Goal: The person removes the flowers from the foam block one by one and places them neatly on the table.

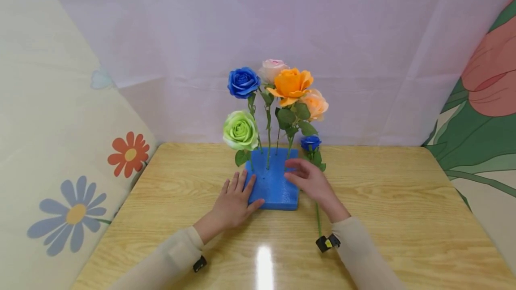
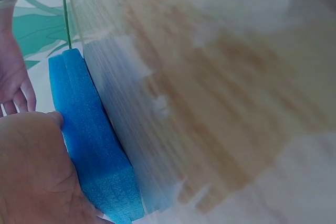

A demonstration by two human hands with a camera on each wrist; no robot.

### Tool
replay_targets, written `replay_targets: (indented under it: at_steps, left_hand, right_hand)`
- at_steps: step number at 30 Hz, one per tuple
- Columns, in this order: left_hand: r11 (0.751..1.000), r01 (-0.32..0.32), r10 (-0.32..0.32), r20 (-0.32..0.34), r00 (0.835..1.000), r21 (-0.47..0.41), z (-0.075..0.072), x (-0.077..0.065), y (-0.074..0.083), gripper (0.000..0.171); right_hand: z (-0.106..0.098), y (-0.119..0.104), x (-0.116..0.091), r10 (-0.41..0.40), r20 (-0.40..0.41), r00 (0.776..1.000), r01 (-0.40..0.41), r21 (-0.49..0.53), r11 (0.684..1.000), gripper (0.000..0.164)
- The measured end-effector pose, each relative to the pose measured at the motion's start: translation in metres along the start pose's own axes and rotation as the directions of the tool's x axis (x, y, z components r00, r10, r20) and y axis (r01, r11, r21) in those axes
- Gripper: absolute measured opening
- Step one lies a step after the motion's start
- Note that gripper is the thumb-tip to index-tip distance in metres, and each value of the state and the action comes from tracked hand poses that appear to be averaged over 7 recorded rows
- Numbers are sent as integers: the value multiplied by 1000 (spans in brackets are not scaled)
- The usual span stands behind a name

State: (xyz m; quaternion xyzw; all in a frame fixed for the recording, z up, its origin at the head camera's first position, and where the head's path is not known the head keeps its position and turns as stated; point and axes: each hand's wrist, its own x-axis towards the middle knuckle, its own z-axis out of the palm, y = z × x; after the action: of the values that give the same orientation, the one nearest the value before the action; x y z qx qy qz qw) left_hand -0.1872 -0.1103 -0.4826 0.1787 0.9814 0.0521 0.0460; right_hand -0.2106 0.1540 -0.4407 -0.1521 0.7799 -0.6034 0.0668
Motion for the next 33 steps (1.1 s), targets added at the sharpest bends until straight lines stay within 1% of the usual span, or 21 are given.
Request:
replay_targets:
  at_steps: [5, 8, 14, 16, 23, 26, 29, 31, 33]
  left_hand:
    - [1000, -3, 3, -5, 1000, -6, -3, -1, 1, 86]
    - [1000, 0, 0, -13, 1000, -1, -3, -1, 1, 86]
    - [1000, 5, -5, -10, 1000, 0, -6, -1, 2, 84]
    - [1000, 5, -5, -10, 1000, 5, -7, -1, 3, 84]
    - [1000, -14, 14, -36, 999, 15, -4, -1, 1, 84]
    - [1000, -11, 11, -24, 1000, 26, -2, -1, 0, 85]
    - [1000, -5, 6, -21, 1000, 26, -1, 0, 0, 85]
    - [1000, -3, 4, -19, 1000, 28, 0, 0, 0, 85]
    - [1000, -4, 5, -24, 1000, 24, 0, -1, 1, 85]
  right_hand:
    - [9, -3, 10, -14, -9, 1000, 14, 0, 1000, 46]
    - [15, -5, 16, -36, 0, 999, 36, 10, 999, 46]
    - [28, -7, 28, -96, 37, 995, 93, 82, 992, 47]
    - [32, -8, 32, -115, 44, 992, 110, 87, 990, 48]
    - [43, -15, 42, -99, 72, 993, 91, 107, 990, 52]
    - [49, -17, 48, -82, 77, 994, 74, 102, 992, 54]
    - [56, -18, 54, -46, 51, 998, 44, 54, 998, 52]
    - [60, -19, 58, -24, 28, 999, 23, 24, 999, 48]
    - [65, -19, 61, -22, 10, 1000, 22, -14, 1000, 42]
